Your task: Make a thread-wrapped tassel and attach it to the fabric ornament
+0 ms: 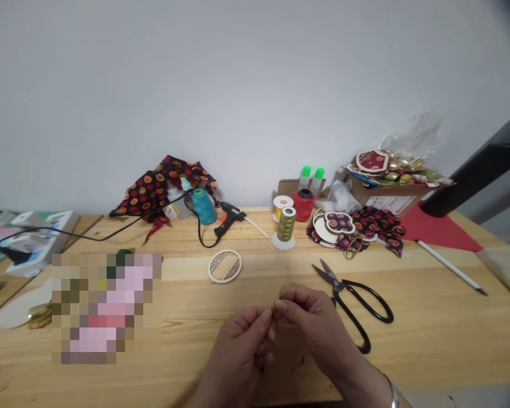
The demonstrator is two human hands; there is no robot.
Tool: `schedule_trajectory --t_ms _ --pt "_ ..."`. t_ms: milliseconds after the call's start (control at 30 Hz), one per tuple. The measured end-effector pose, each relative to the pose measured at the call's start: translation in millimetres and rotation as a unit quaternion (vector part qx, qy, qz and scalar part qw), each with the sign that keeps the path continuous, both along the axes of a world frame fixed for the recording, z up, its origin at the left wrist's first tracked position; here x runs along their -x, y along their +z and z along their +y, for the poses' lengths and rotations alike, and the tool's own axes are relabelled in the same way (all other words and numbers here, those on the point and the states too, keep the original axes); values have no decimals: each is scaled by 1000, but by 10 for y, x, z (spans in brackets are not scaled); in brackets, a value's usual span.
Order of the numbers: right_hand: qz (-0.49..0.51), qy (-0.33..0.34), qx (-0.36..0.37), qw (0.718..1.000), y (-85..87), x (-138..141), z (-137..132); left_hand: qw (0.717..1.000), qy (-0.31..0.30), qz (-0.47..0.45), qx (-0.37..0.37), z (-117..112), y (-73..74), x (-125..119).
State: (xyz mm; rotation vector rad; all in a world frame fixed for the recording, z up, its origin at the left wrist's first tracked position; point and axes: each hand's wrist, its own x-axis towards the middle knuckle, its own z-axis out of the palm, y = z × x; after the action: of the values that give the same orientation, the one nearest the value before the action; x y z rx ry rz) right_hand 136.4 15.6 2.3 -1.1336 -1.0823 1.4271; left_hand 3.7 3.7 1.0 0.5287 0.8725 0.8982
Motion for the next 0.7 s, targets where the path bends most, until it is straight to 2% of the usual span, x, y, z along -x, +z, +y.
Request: schedule_trajectory --t_ms 233,300,367,500,600,700 --pt "-6 -6 -8 1000 25 -6 13 999 -36 9 -10 23 -23 11" --pt "-11 -8 -6 1000 35 3 15 998 -43 35 -30 18 -26 20" --pt "-8 1 -12 1000 53 9 18 991 -46 101 -68 12 -4 35" --pt "-15 9 -49 999 98 -10 29 946 -27 256 -198 24 93 82" --pt "-73 -22 -127 989 121 -22 32 906 20 309 -288 62 137 124" --pt "-115 -39 -186 975 126 5 22 873 73 338 -343 101 120 160"
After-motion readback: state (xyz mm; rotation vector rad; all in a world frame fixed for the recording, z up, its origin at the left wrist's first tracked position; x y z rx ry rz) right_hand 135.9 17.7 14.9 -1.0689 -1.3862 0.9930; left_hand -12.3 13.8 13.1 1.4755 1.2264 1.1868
